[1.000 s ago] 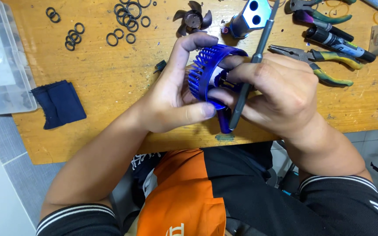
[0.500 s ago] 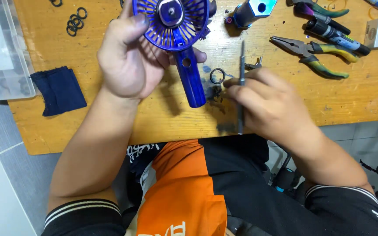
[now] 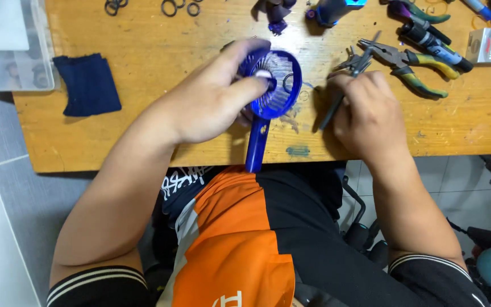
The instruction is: The person assembles a blue portable fan by inserting a fan blade into the motor housing and securing it with a metal clip. They use a screwdriver to tighten the clip and then attach the front protective cage to complete the assembly.
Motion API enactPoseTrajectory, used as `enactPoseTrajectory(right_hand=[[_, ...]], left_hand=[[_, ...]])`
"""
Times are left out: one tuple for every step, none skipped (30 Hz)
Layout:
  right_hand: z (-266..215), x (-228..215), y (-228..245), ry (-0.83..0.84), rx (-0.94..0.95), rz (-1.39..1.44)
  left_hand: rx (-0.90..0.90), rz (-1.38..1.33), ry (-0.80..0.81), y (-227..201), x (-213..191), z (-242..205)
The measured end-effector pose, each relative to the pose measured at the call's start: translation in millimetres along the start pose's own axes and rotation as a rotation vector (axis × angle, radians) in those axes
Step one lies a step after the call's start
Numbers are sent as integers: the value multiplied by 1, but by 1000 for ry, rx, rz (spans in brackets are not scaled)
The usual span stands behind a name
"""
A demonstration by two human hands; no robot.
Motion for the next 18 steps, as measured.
enactPoseTrajectory(right_hand=[[-1, -1, -1, 9, -5, 5], [-1, -2, -1, 5, -32, -24], [-1, -4, -1, -1, -62, -54], [-3, -3, 0, 3, -68, -52], [-4, -2, 1, 10, -80, -112], [-5, -1, 2, 16, -93, -173], [1, -5, 8, 17, -99, -170], [7, -6, 14, 63, -99, -126], [12, -8, 20, 111, -97, -81], [14, -8, 21, 115, -101, -79], [16, -9, 23, 114, -108, -96], [18, -11, 25, 112, -116, -113], [22, -12, 30, 104, -119, -115], [26, -16, 35, 73, -122, -74], [29, -20, 40, 44, -123, -33], [31, -20, 36, 37, -124, -35], [30, -20, 33, 28, -130, -70], [29, -19, 30, 19, -135, -105]], left_hand=[[-6, -8, -4, 13, 1, -2], [-4, -173, 20, 25, 5, -4], [1, -336, 42, 37, 7, -6], [0, -342, 36, 41, 9, -7], [-27, -439, 43, 46, 10, -9], [-53, -537, 50, 50, 12, -11], [-54, -540, 43, 51, 13, -14], [-34, -596, 50, 51, 15, -17], [-16, -652, 59, 51, 18, -19], [-17, -656, 56, 54, 20, -18], [-27, -755, 54, 57, 23, -17], [-38, -854, 52, 59, 25, -16], [-33, -847, 49, 60, 25, -17], [-7, -933, 72, 59, 27, -18], [18, -1019, 99, 58, 28, -18], [22, -1012, 98, 57, 28, -18], [24, -1009, 91, 57, 29, -19], [27, -1005, 83, 57, 31, -19]])
Point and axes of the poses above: each hand's wrist, its own z-axis towards the middle knuckle, its own x-axis out of the palm, y = z × x, the point moved 6 cm from there along z, towards the middle knuckle, and after that the axes turned 2 degrees about z, right-handed, at the moved point
